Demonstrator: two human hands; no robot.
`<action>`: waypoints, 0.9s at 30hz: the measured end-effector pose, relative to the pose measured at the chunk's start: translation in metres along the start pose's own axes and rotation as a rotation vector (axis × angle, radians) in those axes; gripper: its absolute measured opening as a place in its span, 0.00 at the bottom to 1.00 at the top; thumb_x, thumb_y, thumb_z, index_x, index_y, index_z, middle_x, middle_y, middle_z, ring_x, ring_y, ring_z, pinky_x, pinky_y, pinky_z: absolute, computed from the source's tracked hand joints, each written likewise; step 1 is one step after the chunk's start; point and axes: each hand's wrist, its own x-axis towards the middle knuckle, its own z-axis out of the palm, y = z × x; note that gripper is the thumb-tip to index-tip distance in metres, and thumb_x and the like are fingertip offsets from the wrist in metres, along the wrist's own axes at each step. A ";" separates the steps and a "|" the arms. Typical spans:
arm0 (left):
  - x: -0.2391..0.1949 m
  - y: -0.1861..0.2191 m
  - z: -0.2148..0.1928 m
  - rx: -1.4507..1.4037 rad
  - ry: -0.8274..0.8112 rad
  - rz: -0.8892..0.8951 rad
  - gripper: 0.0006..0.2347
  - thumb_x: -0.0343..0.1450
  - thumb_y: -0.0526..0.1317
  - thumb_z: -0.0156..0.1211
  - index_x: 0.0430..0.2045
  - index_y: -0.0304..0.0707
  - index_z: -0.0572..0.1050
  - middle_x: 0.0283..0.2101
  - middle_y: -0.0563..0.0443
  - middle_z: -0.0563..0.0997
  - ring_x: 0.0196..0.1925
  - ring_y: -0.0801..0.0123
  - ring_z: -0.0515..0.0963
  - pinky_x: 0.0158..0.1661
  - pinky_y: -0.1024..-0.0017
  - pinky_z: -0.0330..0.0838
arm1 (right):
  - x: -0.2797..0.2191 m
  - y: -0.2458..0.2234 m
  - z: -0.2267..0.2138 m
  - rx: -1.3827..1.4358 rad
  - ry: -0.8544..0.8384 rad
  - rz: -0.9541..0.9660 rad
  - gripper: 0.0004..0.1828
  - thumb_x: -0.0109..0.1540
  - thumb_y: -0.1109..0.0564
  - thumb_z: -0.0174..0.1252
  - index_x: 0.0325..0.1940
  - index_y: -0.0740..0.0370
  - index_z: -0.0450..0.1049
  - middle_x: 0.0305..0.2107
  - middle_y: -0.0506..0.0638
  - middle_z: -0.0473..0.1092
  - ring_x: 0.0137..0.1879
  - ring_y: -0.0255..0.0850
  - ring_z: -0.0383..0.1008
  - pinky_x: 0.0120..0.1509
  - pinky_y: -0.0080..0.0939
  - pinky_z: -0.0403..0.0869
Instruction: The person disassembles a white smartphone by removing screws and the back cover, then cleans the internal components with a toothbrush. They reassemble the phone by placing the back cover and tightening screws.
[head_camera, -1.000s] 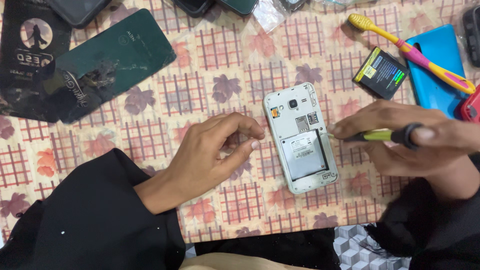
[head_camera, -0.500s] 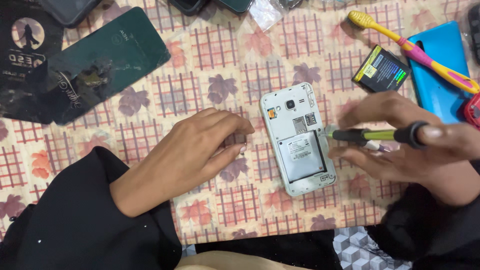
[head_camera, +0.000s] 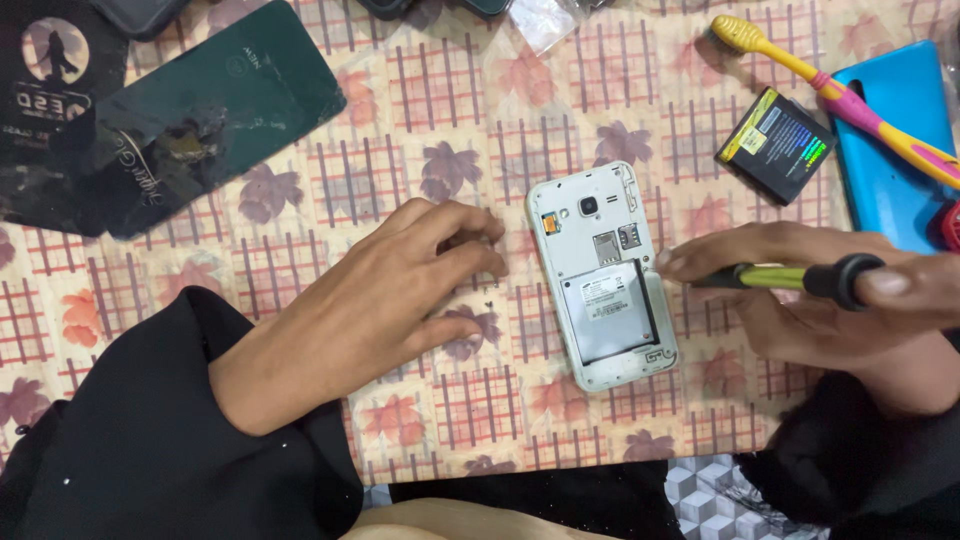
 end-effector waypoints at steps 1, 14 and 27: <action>0.001 0.000 0.000 0.007 -0.008 -0.007 0.19 0.62 0.42 0.70 0.44 0.31 0.78 0.57 0.43 0.74 0.58 0.57 0.72 0.56 0.63 0.72 | -0.001 0.002 -0.005 -0.144 -0.009 -0.096 0.17 0.58 0.68 0.58 0.52 0.71 0.71 0.50 0.60 0.76 0.59 0.53 0.80 0.62 0.49 0.81; 0.002 -0.002 0.007 0.155 0.101 0.135 0.06 0.68 0.34 0.65 0.32 0.28 0.81 0.47 0.44 0.81 0.53 0.59 0.78 0.46 0.69 0.79 | 0.023 -0.027 0.016 -0.371 0.169 -0.208 0.30 0.58 0.61 0.68 0.58 0.74 0.62 0.53 0.54 0.72 0.59 0.47 0.77 0.64 0.44 0.78; 0.000 -0.010 0.020 -0.125 0.209 0.028 0.05 0.65 0.32 0.68 0.27 0.32 0.75 0.30 0.50 0.80 0.31 0.67 0.80 0.34 0.71 0.77 | 0.008 0.007 0.009 -0.394 0.220 -0.318 0.31 0.53 0.68 0.67 0.59 0.61 0.65 0.46 0.59 0.76 0.48 0.45 0.81 0.56 0.43 0.81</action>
